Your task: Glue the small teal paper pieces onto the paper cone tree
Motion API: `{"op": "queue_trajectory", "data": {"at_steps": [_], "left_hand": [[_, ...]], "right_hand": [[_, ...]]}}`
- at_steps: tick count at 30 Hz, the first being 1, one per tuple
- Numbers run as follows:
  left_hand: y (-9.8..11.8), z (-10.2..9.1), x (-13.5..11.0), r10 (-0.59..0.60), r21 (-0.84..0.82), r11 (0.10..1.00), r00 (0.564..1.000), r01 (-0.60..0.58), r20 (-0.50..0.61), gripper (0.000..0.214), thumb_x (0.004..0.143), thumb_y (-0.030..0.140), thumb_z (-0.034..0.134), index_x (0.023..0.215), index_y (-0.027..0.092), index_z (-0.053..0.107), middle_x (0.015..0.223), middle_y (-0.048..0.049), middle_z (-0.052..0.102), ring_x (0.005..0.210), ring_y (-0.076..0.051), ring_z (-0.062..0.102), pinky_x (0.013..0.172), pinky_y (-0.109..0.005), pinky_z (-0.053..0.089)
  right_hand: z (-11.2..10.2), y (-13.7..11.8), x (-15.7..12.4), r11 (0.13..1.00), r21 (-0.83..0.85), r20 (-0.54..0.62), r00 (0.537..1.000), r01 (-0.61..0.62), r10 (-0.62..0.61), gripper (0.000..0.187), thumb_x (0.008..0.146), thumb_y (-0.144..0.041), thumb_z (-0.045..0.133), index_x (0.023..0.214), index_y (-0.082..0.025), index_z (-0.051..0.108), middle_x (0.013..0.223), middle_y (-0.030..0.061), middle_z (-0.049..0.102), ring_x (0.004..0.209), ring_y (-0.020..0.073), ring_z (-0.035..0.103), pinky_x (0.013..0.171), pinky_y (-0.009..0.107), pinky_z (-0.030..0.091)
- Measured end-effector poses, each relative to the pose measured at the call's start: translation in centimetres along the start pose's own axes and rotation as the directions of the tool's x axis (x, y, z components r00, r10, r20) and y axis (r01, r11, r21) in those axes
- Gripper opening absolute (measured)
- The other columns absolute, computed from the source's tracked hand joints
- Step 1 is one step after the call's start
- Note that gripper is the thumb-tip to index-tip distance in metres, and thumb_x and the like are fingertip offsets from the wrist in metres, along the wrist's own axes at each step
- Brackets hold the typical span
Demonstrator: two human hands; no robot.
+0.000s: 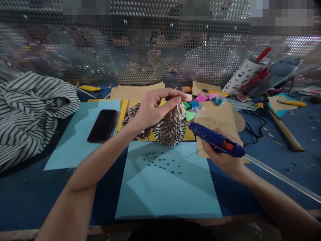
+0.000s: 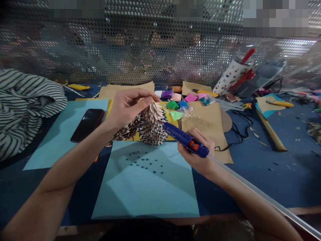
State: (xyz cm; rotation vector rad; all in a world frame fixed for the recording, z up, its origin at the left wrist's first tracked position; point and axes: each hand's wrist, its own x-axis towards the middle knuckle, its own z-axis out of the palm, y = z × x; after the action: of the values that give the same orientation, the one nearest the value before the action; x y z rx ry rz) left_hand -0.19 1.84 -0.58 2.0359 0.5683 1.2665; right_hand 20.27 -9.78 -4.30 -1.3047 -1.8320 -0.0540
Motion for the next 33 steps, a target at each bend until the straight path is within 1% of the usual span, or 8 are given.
{"op": "queue_trajectory", "data": {"at_steps": [6,9,13,16,20,24,30,33], "left_hand": [[-0.1,0.0,-0.1,-0.013,-0.004,1.0,1.0,0.013,0.005,0.016,0.09,0.028,0.058,0.092,0.022,0.073,0.087,-0.002,0.074,0.08,-0.013,0.068,0.071,-0.025,0.056],[-0.1,-0.1,-0.1,0.026,0.003,1.0,0.999,-0.026,0.023,0.015,0.091,0.026,0.059,0.093,0.023,0.073,0.089,-0.0015,0.074,0.082,-0.014,0.069,0.073,-0.025,0.056],[-0.1,-0.5,-0.2,0.028,-0.003,1.0,0.998,-0.028,0.058,0.017,0.092,0.027,0.056,0.099,0.024,0.072,0.099,0.0004,0.074,0.094,-0.015,0.069,0.084,-0.029,0.056],[0.0,-1.0,-0.7,0.0,0.02,1.0,0.998,-0.001,0.06,0.022,0.093,0.033,0.054,0.107,0.024,0.068,0.113,-0.0013,0.07,0.107,-0.017,0.065,0.091,-0.031,0.055],[0.2,-1.9,-2.7,-0.036,0.15,0.987,0.994,0.052,-0.107,0.024,0.093,0.032,0.053,0.111,0.02,0.063,0.118,-0.0056,0.067,0.109,-0.017,0.063,0.091,-0.029,0.053],[0.1,-2.2,-6.5,-0.123,0.315,0.924,0.949,0.216,-0.29,0.016,0.09,0.021,0.051,0.098,0.015,0.064,0.096,-0.0052,0.069,0.087,-0.012,0.064,0.078,-0.024,0.052],[-1.1,-2.4,-12.1,-0.213,0.53,0.823,0.976,0.205,-0.046,0.012,0.087,0.014,0.05,0.09,0.014,0.061,0.086,-0.0037,0.067,0.08,-0.013,0.063,0.072,-0.024,0.051],[-1.1,-2.6,-13.8,-0.233,0.593,0.794,0.968,0.135,0.092,0.013,0.091,0.015,0.048,0.091,0.015,0.061,0.088,-0.0048,0.067,0.084,-0.015,0.064,0.075,-0.027,0.052]], "right_hand": [[-1.9,-0.8,-0.2,0.996,-0.068,-0.089,0.994,0.05,-0.056,0.013,0.079,-0.018,0.063,0.078,-0.025,0.052,0.066,0.0003,0.061,0.055,0.015,0.059,0.054,0.028,0.045],[-2.7,0.6,-0.9,0.989,-0.144,-0.104,0.994,0.022,-0.037,0.013,0.079,-0.025,0.067,0.085,-0.026,0.056,0.071,0.0025,0.066,0.058,0.017,0.062,0.056,0.029,0.045],[-2.9,4.8,-2.6,0.945,-0.31,0.024,0.993,-0.104,0.118,0.019,0.082,-0.044,0.061,0.084,-0.026,0.057,0.068,0.0014,0.065,0.054,0.0176,0.061,0.05,0.027,0.041],[-2.7,7.6,-3.8,0.875,-0.465,0.208,0.944,-0.136,0.257,0.029,0.08,-0.048,0.052,0.093,-0.023,0.056,0.084,0.0065,0.068,0.067,0.0234,0.065,0.051,0.029,0.042],[-2.9,9.1,-4.7,0.854,-0.501,0.364,0.86,-0.141,0.356,0.032,0.07,-0.038,0.055,0.099,-0.022,0.053,0.097,0.008,0.065,0.079,0.026,0.067,0.052,0.03,0.044],[-2.8,10.0,-5.2,0.868,-0.478,0.407,0.842,-0.135,0.355,0.032,0.07,-0.031,0.053,0.101,-0.021,0.051,0.101,0.0093,0.061,0.083,0.0265,0.065,0.056,0.033,0.048],[-2.5,10.9,-5.2,0.917,-0.399,0.489,0.839,-0.029,0.239,0.029,0.075,-0.021,0.052,0.104,-0.018,0.052,0.104,0.0144,0.062,0.095,0.0277,0.064,0.074,0.036,0.051],[-3.0,9.6,-4.6,0.872,-0.487,0.478,0.852,0.055,0.214,0.031,0.077,-0.02,0.054,0.107,-0.016,0.052,0.107,0.0159,0.063,0.1,0.032,0.062,0.076,0.041,0.049]]}}
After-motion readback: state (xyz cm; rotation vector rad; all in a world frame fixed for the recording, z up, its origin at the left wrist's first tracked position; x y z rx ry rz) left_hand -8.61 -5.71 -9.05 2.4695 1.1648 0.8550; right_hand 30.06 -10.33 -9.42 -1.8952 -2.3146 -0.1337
